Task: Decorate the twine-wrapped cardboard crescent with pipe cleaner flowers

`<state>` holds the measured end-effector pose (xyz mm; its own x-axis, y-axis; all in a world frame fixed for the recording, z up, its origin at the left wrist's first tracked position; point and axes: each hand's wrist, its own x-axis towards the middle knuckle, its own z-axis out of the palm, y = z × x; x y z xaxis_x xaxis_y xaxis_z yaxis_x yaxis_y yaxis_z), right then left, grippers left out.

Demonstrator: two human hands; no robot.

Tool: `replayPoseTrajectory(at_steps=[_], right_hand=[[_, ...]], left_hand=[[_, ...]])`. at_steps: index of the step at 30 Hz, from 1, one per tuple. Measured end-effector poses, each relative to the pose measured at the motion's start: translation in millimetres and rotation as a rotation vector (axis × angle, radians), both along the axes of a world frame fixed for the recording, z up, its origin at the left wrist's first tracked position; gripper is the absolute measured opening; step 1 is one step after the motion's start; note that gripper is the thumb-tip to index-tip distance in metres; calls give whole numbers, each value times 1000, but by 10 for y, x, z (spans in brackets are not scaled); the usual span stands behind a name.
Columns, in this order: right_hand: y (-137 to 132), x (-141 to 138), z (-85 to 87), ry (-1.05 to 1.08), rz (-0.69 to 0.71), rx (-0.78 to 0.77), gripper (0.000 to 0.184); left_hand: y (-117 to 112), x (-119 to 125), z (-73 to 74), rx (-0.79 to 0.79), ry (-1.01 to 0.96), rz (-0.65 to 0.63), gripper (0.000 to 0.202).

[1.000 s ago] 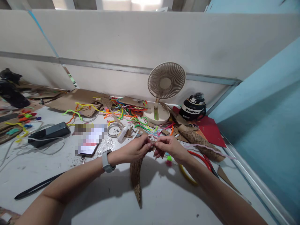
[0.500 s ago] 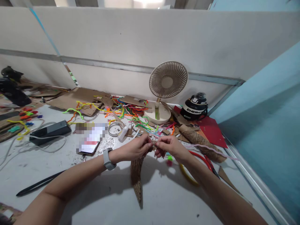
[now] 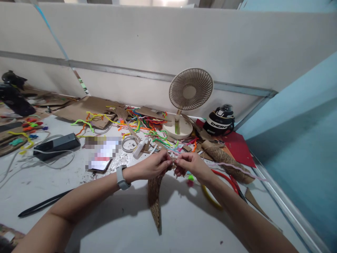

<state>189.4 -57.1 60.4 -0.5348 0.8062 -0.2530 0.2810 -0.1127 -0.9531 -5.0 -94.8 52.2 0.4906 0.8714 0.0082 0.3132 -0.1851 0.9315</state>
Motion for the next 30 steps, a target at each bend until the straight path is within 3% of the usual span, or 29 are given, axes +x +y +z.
replayPoseTrajectory(at_steps=[30], right_hand=[[-1,-9,-32,61,8,-46,33]], left_hand=[[55,-29,-89,-20,5,-29,24]])
